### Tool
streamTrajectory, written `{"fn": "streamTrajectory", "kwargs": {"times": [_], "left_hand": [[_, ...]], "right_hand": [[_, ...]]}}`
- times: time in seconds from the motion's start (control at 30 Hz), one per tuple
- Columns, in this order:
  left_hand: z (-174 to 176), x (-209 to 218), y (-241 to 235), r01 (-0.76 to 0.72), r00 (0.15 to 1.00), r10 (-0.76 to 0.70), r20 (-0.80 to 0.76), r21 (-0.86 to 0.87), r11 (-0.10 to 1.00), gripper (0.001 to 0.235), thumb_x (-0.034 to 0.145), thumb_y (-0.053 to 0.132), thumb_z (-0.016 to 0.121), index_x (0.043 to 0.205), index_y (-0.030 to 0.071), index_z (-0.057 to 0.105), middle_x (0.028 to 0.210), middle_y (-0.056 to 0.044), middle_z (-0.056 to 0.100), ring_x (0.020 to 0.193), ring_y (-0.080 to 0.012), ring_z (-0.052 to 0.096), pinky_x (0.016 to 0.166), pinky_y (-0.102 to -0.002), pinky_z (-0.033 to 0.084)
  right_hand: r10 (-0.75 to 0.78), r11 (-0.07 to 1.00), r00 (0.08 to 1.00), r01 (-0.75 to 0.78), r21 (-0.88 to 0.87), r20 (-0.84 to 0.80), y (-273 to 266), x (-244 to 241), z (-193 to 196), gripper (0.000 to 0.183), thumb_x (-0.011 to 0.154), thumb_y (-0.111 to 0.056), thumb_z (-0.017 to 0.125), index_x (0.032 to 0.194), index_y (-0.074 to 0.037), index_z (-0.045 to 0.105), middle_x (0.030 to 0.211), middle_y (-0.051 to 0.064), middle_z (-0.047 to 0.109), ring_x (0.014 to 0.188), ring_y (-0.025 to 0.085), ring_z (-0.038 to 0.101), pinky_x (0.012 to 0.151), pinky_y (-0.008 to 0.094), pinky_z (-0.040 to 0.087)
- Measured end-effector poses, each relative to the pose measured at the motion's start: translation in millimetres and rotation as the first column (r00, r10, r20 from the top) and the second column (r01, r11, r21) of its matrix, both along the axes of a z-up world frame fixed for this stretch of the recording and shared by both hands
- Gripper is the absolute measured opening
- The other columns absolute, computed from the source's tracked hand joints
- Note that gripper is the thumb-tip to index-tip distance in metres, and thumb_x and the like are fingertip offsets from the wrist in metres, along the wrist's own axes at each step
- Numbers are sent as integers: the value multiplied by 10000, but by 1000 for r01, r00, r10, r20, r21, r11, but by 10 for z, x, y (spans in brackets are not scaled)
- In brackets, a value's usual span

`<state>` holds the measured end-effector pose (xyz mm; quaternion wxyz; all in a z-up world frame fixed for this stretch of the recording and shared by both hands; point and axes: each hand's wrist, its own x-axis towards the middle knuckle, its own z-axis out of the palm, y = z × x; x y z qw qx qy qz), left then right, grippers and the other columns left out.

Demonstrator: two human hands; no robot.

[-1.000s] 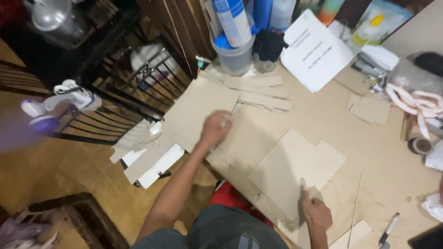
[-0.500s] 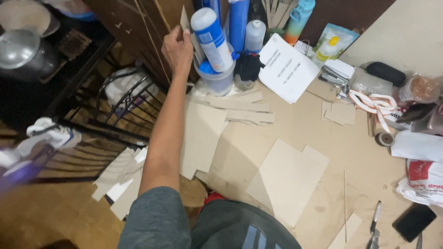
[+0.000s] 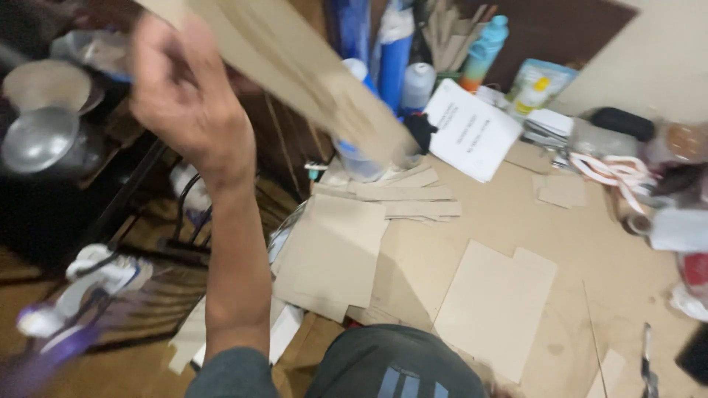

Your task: The person assembles a paper cover by placing a rectangular board over a stack of light green papers, then marks the board with a pen. The person then picks up a separate rectangular board, aligns it with a smaller board, and marks it with a pen. The person then aligns two boards together.

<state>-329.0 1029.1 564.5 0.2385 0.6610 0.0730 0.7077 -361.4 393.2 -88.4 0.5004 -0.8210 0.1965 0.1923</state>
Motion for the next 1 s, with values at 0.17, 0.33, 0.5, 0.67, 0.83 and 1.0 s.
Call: {"fn": "streamTrajectory", "kwargs": {"times": [0.17,0.33,0.5,0.67,0.83,1.0], "left_hand": [[-929,157,-400,379,903,-428,26,-515,769,158,1029,206,634,901,128,583,854,53,530,825,-64,500,725,-235,459],[-1555,116,-919,456,718,-669,191,-856,245,237,974,309,670,999,77,627,732,33,525,615,-45,566,489,-260,629],[-1617,62,-1166,469,638,-751,170,-859,205,237,980,307,673,962,75,628,743,23,573,636,-57,614,496,-252,639],[-1656,61,-1363,447,596,-791,137,-875,185,246,976,314,671,952,73,626,752,20,553,670,-53,586,497,-262,646],[-1779,171,-1712,423,555,-811,184,-902,86,257,961,299,688,1072,71,650,760,23,576,650,-48,574,480,-245,615],[-1844,299,-2223,380,462,-869,178,-925,12,209,958,286,696,988,91,628,759,30,532,674,-43,569,482,-269,628]], "right_hand": [[-256,962,966,251,109,41,1539,418,3097,389,1007,-342,702,1074,38,746,824,204,682,701,261,620,586,417,540],[-101,869,970,-22,495,219,1925,237,4310,614,1014,-427,499,1293,96,658,875,183,639,735,284,608,606,398,498],[-73,874,955,-78,479,288,1803,33,4400,603,976,-439,531,1308,43,675,1032,135,674,732,238,634,594,357,570],[-82,906,931,-79,416,355,1652,-235,4459,386,991,-312,610,1198,-14,744,729,143,718,616,192,649,624,317,577],[-228,896,917,65,440,328,1397,-468,4429,219,899,-69,734,1092,26,771,786,157,759,646,199,683,606,304,620],[-358,874,877,196,444,319,1000,-705,4287,187,896,-29,739,1070,34,767,745,149,741,624,183,679,592,290,614]]}}
